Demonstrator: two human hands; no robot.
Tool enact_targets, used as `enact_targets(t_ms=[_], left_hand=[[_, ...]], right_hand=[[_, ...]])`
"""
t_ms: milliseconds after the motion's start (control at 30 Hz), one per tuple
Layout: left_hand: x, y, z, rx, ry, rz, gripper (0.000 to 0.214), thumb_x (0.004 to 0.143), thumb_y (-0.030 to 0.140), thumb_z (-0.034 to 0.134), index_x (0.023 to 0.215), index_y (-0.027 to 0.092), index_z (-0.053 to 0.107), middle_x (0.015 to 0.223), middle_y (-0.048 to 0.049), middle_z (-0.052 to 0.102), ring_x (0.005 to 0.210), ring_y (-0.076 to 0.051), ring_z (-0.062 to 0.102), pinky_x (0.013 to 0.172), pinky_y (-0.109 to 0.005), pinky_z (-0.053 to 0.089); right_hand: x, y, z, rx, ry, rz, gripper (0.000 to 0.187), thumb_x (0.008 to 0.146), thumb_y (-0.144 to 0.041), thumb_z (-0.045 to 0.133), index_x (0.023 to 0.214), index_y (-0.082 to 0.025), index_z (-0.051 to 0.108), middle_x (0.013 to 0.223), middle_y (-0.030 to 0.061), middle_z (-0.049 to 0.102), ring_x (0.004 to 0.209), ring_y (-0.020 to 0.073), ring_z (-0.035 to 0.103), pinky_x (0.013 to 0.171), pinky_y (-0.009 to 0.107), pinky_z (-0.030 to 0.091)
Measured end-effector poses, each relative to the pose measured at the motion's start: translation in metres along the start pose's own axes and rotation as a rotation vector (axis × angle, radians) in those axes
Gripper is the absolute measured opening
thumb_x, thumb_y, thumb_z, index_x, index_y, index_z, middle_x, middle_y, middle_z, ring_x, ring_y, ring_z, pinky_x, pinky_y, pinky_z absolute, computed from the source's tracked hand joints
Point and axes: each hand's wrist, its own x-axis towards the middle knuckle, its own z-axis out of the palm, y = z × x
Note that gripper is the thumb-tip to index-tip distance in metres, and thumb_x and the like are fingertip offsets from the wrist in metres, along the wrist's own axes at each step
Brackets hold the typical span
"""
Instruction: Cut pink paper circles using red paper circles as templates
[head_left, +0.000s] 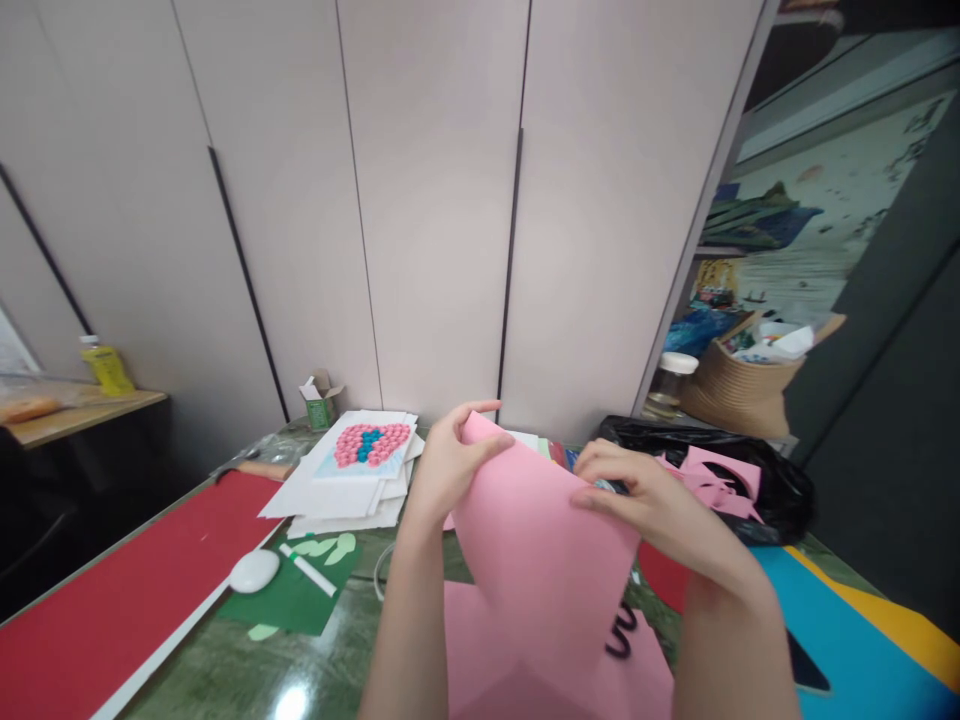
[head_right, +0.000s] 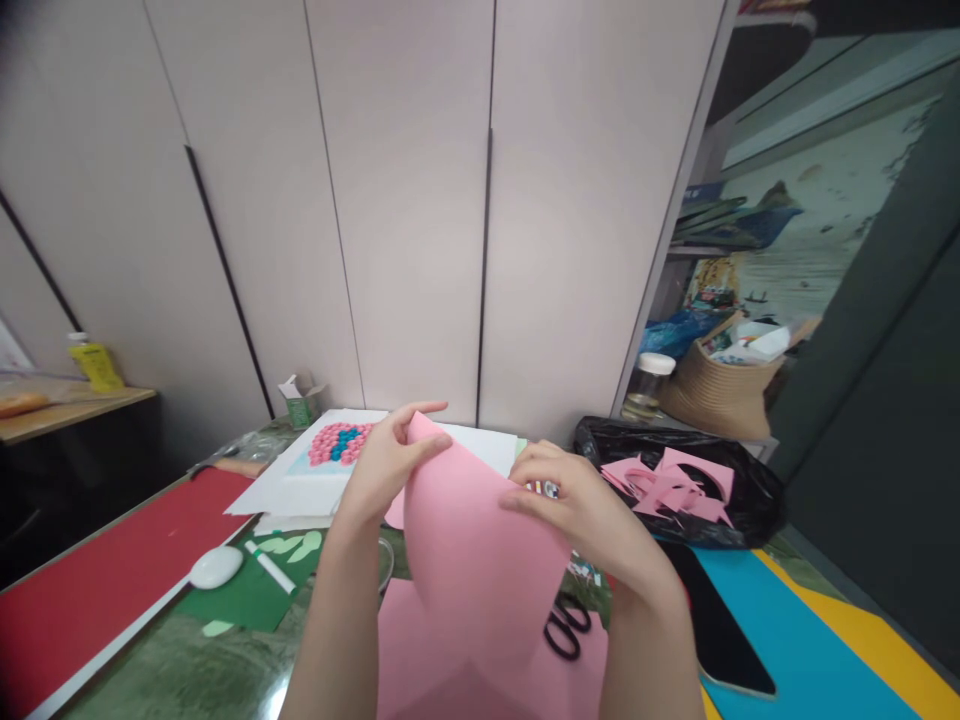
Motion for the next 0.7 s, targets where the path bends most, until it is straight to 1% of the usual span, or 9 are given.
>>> enact_targets(t_ms=[100, 167, 233, 300, 400, 500, 600, 667, 700], left_hand=[[0.004, -0.007, 0.004, -0.139, -0.084, -0.059, 0.044, 0.067, 0.026, 0.064, 0.111, 0.022, 0.059, 0.062, 0.0033, 0.051, 0.055, -0.01, 0.046, 0.053, -0.02, 0.037], [0.006, -0.012, 0.009, -0.226, -0.133, -0.102, 0.044, 0.068, 0.028, 0.063, 0.112, 0.021, 0.058, 0.058, 0.0057, 0.044, 0.049, -0.007, 0.039, 0.047, -0.017, 0.032], [0.008, -0.015, 0.013, -0.265, -0.177, -0.137, 0.04, 0.07, 0.031, 0.062, 0.108, 0.019, 0.058, 0.059, 0.005, 0.045, 0.049, -0.007, 0.04, 0.047, -0.017, 0.032], [0.009, -0.017, 0.016, -0.259, -0.206, -0.159, 0.036, 0.071, 0.035, 0.061, 0.102, 0.017, 0.059, 0.064, 0.0024, 0.051, 0.053, -0.008, 0.045, 0.05, -0.018, 0.035], [0.009, -0.017, 0.016, -0.242, -0.224, -0.168, 0.032, 0.073, 0.039, 0.059, 0.095, 0.017, 0.059, 0.072, -0.0003, 0.056, 0.059, -0.01, 0.05, 0.053, -0.019, 0.037], [0.007, -0.015, 0.014, -0.255, -0.205, -0.143, 0.026, 0.073, 0.04, 0.058, 0.083, 0.016, 0.057, 0.066, 0.0023, 0.052, 0.056, -0.009, 0.047, 0.051, -0.018, 0.034], [0.005, -0.011, 0.013, -0.283, -0.198, -0.134, 0.026, 0.072, 0.041, 0.059, 0.067, 0.016, 0.05, 0.057, 0.0047, 0.048, 0.05, -0.007, 0.043, 0.049, -0.017, 0.031], [0.004, -0.008, 0.014, -0.318, -0.249, -0.139, 0.027, 0.072, 0.038, 0.061, 0.063, 0.017, 0.047, 0.063, 0.0015, 0.056, 0.056, -0.01, 0.05, 0.054, -0.019, 0.036], [0.003, -0.006, 0.014, -0.331, -0.284, -0.128, 0.025, 0.072, 0.036, 0.061, 0.062, 0.017, 0.047, 0.073, -0.0023, 0.062, 0.065, -0.013, 0.056, 0.061, -0.022, 0.039]], right_hand=[[-0.002, -0.005, -0.002, 0.057, -0.026, -0.064, 0.024, 0.088, -0.031, 0.043, 0.073, -0.02, 0.058, 0.083, 0.0032, 0.057, 0.079, 0.0165, 0.053, 0.073, 0.027, 0.039], [-0.002, -0.007, -0.001, 0.07, -0.025, -0.087, 0.022, 0.089, -0.031, 0.041, 0.079, -0.021, 0.057, 0.089, 0.0042, 0.057, 0.085, 0.0171, 0.053, 0.076, 0.027, 0.04], [-0.003, -0.008, 0.001, 0.074, -0.019, -0.093, 0.02, 0.09, -0.031, 0.04, 0.083, -0.022, 0.057, 0.095, 0.0051, 0.057, 0.091, 0.0181, 0.052, 0.08, 0.028, 0.039], [-0.003, -0.009, 0.002, 0.067, -0.005, -0.085, 0.019, 0.09, -0.03, 0.04, 0.086, -0.023, 0.056, 0.104, 0.0056, 0.055, 0.098, 0.0191, 0.051, 0.085, 0.03, 0.038], [-0.006, -0.011, 0.002, 0.016, 0.042, -0.062, 0.018, 0.088, -0.029, 0.041, 0.082, -0.024, 0.057, 0.123, 0.004, 0.047, 0.111, 0.0216, 0.044, 0.092, 0.034, 0.034], [-0.006, -0.011, 0.002, -0.031, 0.132, -0.05, 0.019, 0.087, -0.026, 0.041, 0.076, -0.024, 0.057, 0.134, 0.0005, 0.039, 0.121, 0.0243, 0.035, 0.096, 0.04, 0.029], [-0.001, -0.008, 0.007, -0.008, 0.29, -0.092, 0.02, 0.082, -0.021, 0.042, 0.068, -0.022, 0.056, 0.137, -0.0015, 0.037, 0.126, 0.0264, 0.029, 0.101, 0.045, 0.022], [0.003, -0.004, 0.011, 0.118, 0.414, -0.186, 0.02, 0.078, -0.02, 0.044, 0.063, -0.022, 0.057, 0.136, -0.0026, 0.039, 0.128, 0.0273, 0.026, 0.104, 0.045, 0.017], [0.006, -0.001, 0.014, 0.223, 0.465, -0.252, 0.02, 0.076, -0.021, 0.045, 0.061, -0.022, 0.057, 0.135, -0.0028, 0.041, 0.128, 0.0277, 0.026, 0.105, 0.045, 0.015]])
